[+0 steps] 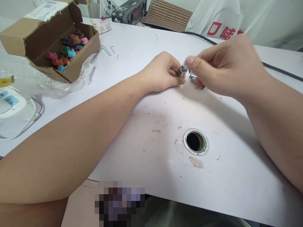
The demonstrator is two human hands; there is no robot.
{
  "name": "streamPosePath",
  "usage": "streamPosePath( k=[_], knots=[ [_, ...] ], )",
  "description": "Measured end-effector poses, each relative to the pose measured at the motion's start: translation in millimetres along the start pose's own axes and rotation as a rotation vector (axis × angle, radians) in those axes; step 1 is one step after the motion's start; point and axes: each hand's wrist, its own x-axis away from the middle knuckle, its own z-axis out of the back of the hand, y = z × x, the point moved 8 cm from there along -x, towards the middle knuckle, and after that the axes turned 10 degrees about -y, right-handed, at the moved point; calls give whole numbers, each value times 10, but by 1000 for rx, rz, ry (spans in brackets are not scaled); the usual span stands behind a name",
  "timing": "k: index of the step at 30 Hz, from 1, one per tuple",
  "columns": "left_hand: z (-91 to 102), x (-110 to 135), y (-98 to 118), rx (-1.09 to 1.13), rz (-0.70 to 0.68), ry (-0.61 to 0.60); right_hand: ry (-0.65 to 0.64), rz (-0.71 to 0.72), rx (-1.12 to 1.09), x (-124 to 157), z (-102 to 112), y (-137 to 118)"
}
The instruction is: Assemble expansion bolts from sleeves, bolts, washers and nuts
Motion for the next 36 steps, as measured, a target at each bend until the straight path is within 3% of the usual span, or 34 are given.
streamPosePath(
  k=[4, 10, 15, 21, 25, 31, 36],
  knots=[
    [-25, -34, -15, -62, -16, -27, 172, -104, -34, 68, 132, 74],
    [-35, -39, -29, -43, -30, -62, -18, -2, -73, -2, -61, 15],
    [-38, -44, -66, -7, -36, -66, 212, -166, -30, 74, 140, 113],
    [-23, -10, -39, -47, 14, -62, -50, 2, -95, -39, -130, 52],
    [-12, 1, -8, -65, 30, -62, 3, -28, -83, -49, -111, 133],
    [-7, 15, 15, -71, 38, -53, -51, 1, -54, -84, -245, 149],
    [-9, 29, 34, -92, 49, -44, 15, -62, -3, -80, -238, 176]
  ],
)
